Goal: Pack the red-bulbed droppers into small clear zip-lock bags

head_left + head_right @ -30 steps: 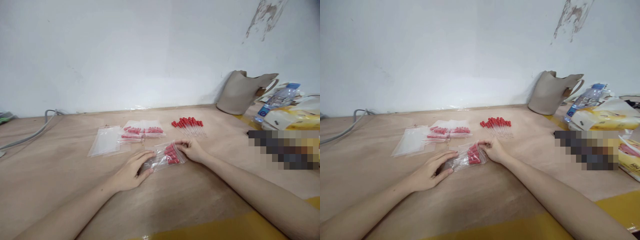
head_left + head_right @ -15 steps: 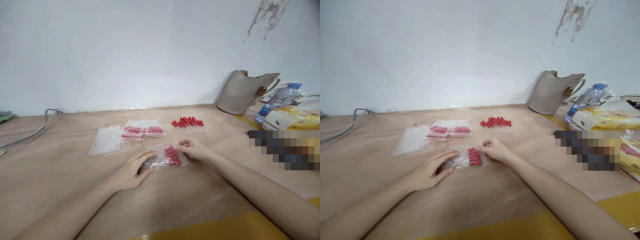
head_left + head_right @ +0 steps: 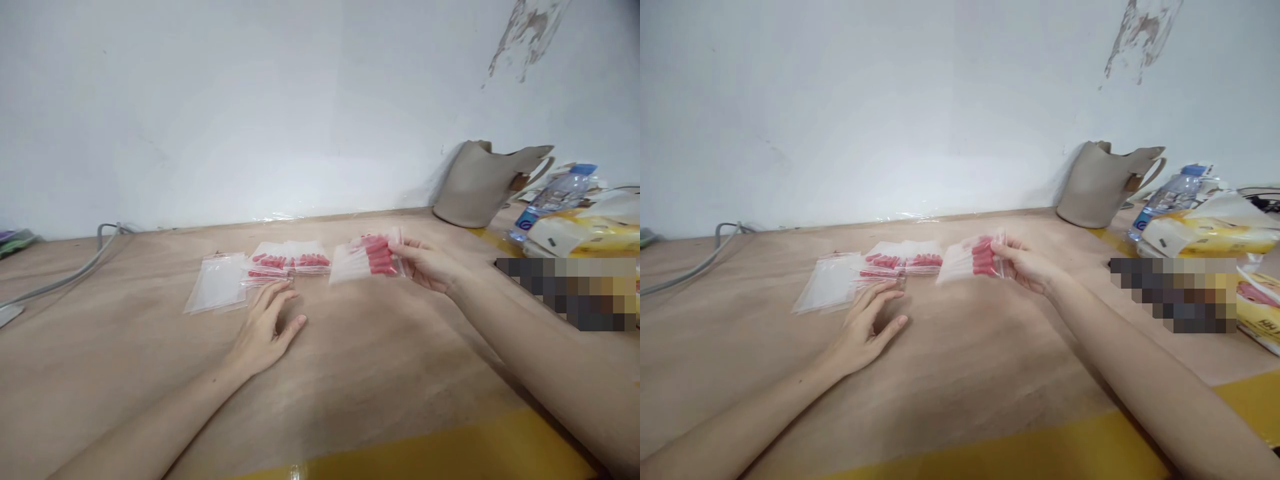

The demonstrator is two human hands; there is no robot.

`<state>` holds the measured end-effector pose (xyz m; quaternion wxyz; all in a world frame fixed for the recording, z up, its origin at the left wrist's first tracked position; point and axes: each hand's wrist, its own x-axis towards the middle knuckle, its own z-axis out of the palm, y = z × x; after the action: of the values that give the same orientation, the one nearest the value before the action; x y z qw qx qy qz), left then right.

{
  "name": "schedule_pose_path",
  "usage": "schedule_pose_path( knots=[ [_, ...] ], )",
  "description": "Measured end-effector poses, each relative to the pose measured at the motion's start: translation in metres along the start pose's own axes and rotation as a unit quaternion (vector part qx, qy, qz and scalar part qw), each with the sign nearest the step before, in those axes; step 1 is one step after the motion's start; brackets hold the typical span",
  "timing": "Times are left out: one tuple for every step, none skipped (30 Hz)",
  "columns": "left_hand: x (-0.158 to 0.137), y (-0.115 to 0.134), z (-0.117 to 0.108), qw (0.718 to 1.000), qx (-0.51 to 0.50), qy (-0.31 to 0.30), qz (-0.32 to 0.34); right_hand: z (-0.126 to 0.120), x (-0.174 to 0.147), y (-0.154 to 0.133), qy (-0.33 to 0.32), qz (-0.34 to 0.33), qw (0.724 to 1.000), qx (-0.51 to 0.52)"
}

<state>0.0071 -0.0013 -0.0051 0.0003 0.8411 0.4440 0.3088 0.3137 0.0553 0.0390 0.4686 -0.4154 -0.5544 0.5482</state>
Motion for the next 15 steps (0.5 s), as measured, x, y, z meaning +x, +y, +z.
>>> schedule_pose_path(
  knots=[
    [0.000, -0.001, 0.001, 1.000, 0.007, 0.019, -0.008, 0.002, 0.006, -0.003, 0.022, -0.033, 0.999, -0.020],
    [0.001, -0.002, 0.001, 0.999, 0.016, 0.039, -0.017, 0.006, 0.013, -0.005, 0.049, -0.073, 0.995, -0.047],
    [0.001, -0.004, 0.001, 0.998, 0.027, 0.059, -0.026, 0.012, 0.021, -0.004, 0.082, -0.120, 0.986, -0.084],
    [0.002, -0.007, 0.001, 0.995, 0.040, 0.079, -0.036, 0.020, 0.029, -0.001, 0.125, -0.170, 0.968, -0.135],
    [0.002, -0.010, 0.000, 0.993, 0.055, 0.097, -0.048, 0.030, 0.037, 0.004, 0.167, -0.208, 0.942, -0.203],
    [0.003, -0.014, -0.002, 0.989, 0.073, 0.111, -0.064, 0.040, 0.044, 0.010, 0.199, -0.228, 0.913, -0.275],
    [0.003, -0.019, -0.004, 0.985, 0.092, 0.122, -0.083, 0.050, 0.051, 0.016, 0.214, -0.225, 0.887, -0.343],
    [0.004, -0.025, -0.007, 0.980, 0.113, 0.127, -0.107, 0.060, 0.057, 0.023, 0.208, -0.212, 0.866, -0.403],
    [0.005, -0.031, -0.010, 0.973, 0.137, 0.121, -0.139, 0.069, 0.062, 0.030, 0.196, -0.200, 0.844, -0.458],
    [0.006, -0.039, -0.014, 0.966, 0.162, 0.108, -0.174, 0.077, 0.065, 0.035, 0.177, -0.195, 0.822, -0.506],
    [0.007, -0.047, -0.018, 0.955, 0.187, 0.090, -0.211, 0.084, 0.068, 0.040, 0.158, -0.191, 0.803, -0.542],
    [0.007, -0.056, -0.021, 0.944, 0.210, 0.060, -0.248, 0.090, 0.069, 0.043, 0.139, -0.189, 0.789, -0.567],
    [0.008, -0.065, -0.024, 0.938, 0.218, 0.044, -0.266, 0.094, 0.070, 0.046, 0.120, -0.188, 0.780, -0.584],
    [0.008, -0.075, -0.026, 0.934, 0.223, 0.034, -0.278, 0.096, 0.070, 0.048, 0.102, -0.187, 0.776, -0.593],
    [0.008, -0.085, -0.027, 0.930, 0.227, 0.025, -0.289, 0.098, 0.069, 0.049, 0.085, -0.188, 0.776, -0.596]
  ],
)
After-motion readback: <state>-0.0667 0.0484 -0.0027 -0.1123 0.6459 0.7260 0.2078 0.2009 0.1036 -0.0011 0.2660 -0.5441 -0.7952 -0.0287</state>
